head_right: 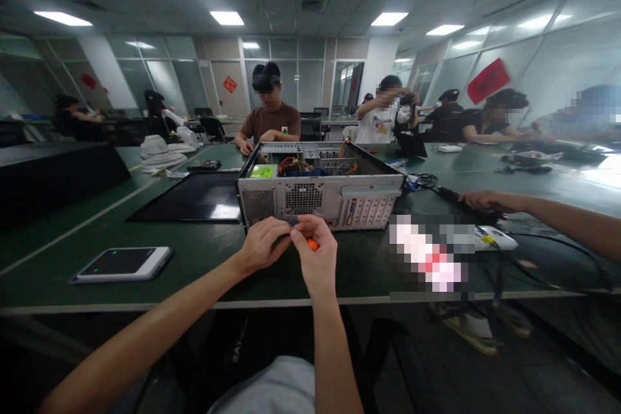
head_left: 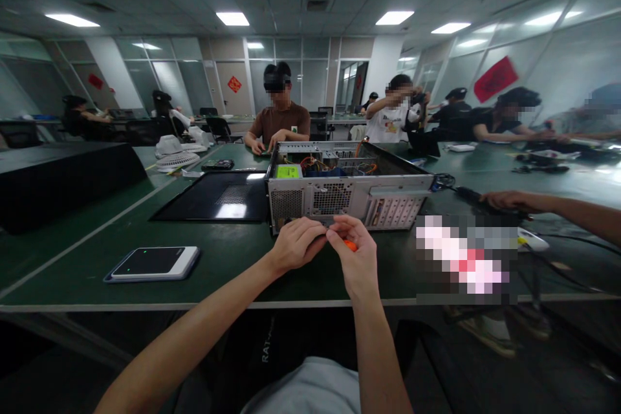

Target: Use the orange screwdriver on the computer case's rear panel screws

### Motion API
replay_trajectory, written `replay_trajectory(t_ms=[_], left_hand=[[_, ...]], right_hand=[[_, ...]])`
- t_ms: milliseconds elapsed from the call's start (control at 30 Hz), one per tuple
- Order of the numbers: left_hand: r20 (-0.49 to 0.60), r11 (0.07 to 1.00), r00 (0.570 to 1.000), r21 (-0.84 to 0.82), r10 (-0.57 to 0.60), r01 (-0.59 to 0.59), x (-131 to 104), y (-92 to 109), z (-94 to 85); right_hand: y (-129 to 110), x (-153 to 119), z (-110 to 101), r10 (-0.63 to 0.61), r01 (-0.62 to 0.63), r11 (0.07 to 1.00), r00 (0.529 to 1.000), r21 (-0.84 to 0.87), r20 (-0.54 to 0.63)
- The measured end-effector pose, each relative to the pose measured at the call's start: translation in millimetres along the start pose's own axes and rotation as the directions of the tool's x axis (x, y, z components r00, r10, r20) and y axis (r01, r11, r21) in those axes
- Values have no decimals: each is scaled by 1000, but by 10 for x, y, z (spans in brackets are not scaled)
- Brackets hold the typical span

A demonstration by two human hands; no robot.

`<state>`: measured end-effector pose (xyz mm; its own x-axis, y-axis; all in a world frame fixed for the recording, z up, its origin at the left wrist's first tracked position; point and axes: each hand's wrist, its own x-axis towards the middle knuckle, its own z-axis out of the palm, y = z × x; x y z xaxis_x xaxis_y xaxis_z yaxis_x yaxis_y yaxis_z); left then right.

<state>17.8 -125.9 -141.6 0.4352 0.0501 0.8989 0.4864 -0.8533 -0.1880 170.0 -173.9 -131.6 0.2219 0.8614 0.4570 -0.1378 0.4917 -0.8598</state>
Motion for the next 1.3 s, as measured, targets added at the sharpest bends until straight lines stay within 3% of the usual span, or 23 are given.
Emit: replay_trajectory(t_ms=[367,800,1033,1300], left_hand=[[-30,998,998,-42,-46,45,12,9,27],[-39,997,997,-57,-60,58,37,22,-8],[-115,1000,993,22,5,-2,32,-20,-5],[-178,993,981,73,-78,92,47,-61,-39]], right_hand=[[104,-15,91,31,-26,997,997,76,-77],[28,-57,147,48,-47,998,998,37,-39],[30,-61,159,18,-17,999,1000,34,-19],[1,-80,151,21,-20,999,1000,-39,11]])
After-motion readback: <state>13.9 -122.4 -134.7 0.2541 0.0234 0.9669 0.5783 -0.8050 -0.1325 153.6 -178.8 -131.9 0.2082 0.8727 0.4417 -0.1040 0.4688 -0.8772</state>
